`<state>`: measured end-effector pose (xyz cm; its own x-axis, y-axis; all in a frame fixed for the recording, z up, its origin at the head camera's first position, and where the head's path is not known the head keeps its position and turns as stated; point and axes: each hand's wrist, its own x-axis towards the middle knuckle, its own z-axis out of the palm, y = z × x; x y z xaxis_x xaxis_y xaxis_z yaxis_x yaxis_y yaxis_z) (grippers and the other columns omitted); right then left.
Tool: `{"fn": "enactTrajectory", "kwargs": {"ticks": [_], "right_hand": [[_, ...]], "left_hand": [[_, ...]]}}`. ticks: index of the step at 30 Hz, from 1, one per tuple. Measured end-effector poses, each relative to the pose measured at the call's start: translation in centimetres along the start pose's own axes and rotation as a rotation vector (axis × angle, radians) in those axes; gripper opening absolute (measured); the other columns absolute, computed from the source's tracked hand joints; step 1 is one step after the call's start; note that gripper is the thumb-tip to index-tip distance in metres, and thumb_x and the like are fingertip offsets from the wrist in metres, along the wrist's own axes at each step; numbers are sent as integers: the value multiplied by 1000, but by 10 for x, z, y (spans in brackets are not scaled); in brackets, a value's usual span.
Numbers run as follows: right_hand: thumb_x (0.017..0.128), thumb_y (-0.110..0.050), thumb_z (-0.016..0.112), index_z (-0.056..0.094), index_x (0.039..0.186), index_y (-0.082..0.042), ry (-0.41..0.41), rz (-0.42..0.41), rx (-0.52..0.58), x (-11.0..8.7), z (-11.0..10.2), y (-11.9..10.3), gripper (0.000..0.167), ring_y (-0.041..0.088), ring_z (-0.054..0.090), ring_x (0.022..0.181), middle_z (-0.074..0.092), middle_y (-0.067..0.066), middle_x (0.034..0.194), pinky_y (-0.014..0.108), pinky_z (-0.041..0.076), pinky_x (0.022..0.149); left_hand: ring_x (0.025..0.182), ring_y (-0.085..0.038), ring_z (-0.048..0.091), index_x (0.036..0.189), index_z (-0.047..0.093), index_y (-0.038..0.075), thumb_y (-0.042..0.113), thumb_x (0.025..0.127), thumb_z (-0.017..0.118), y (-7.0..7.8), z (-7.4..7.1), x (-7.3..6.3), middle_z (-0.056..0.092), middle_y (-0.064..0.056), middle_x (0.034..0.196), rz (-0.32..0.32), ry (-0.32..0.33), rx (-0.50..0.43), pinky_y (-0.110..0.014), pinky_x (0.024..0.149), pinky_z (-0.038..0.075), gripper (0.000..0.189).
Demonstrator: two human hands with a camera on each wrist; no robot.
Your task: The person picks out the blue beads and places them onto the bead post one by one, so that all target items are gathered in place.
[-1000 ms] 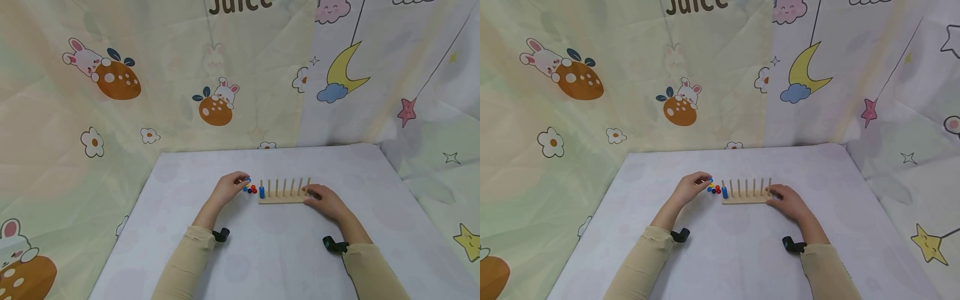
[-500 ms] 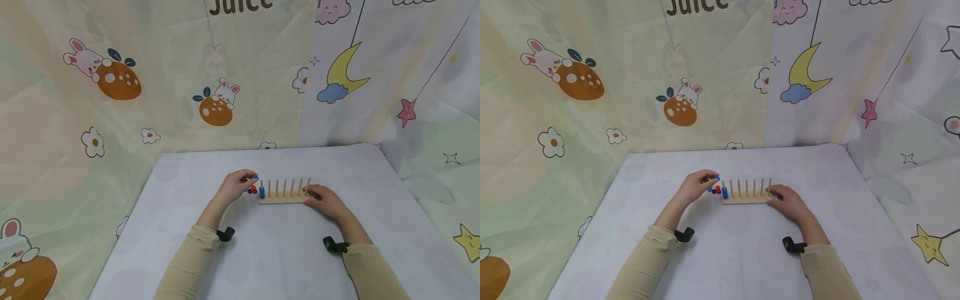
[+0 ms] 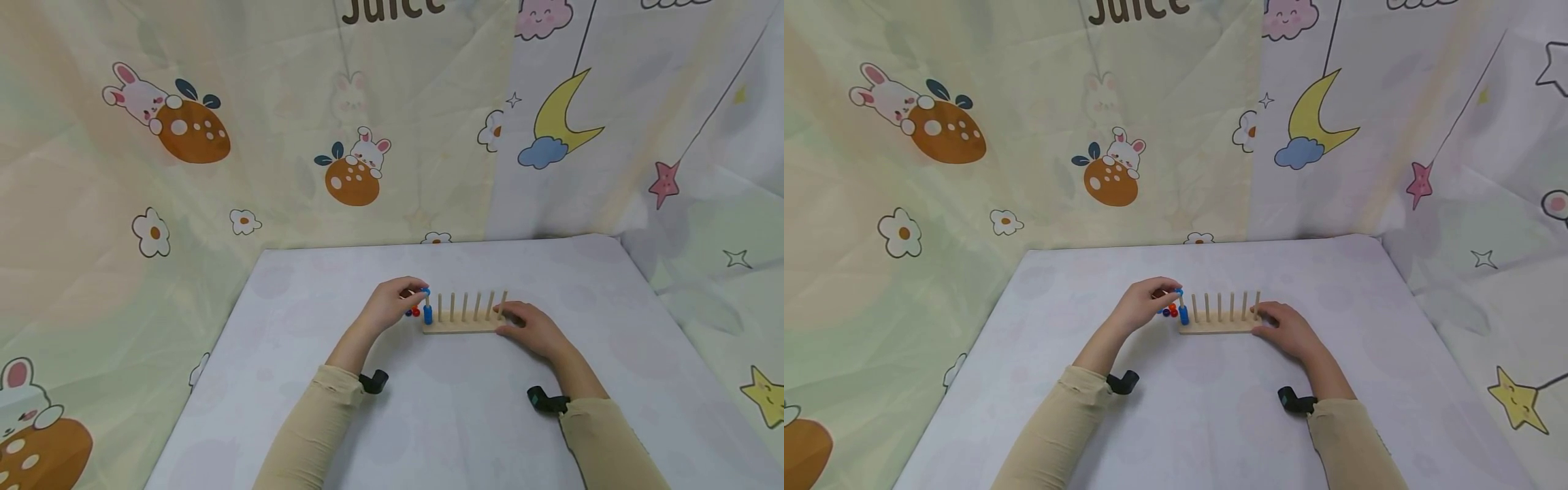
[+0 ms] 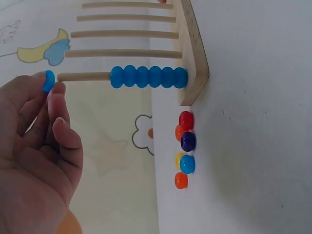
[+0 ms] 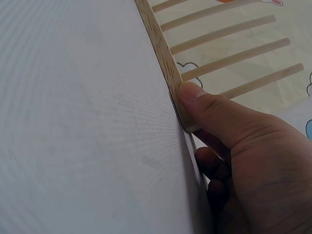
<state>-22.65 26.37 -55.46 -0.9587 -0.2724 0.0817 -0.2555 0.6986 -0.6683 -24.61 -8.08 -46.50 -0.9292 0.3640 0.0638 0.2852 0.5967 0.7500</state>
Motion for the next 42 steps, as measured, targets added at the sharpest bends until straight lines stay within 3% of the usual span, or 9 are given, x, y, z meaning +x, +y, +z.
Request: {"fn": "enactTrajectory", "kwargs": {"ticks": [15, 31, 42], "right_hand": [[88, -38, 74, 63, 129, -19, 4, -1, 14, 0, 1, 1, 48, 36, 52, 127, 58, 12, 138, 56, 39, 105], [87, -37, 74, 63, 128, -20, 13, -8, 4, 1, 2, 4, 45, 33, 53, 125, 59, 10, 136, 55, 41, 104], [87, -39, 74, 63, 129, -20, 10, -2, 15, 0, 1, 3, 47, 34, 53, 125, 59, 11, 136, 56, 40, 104]], "left_hand": [[94, -10, 63, 119, 69, 23, 37, 97, 63, -1, 3, 1, 69, 7, 108, 13, -26, 21, -28, 74, 53, 27], [84, -7, 65, 117, 69, 23, 36, 96, 65, -14, 13, 3, 69, 7, 103, -11, -65, 9, -28, 70, 52, 26], [95, -13, 61, 117, 70, 24, 36, 96, 65, -21, 19, 3, 68, 7, 106, -13, -64, 32, -27, 78, 52, 25]]}}
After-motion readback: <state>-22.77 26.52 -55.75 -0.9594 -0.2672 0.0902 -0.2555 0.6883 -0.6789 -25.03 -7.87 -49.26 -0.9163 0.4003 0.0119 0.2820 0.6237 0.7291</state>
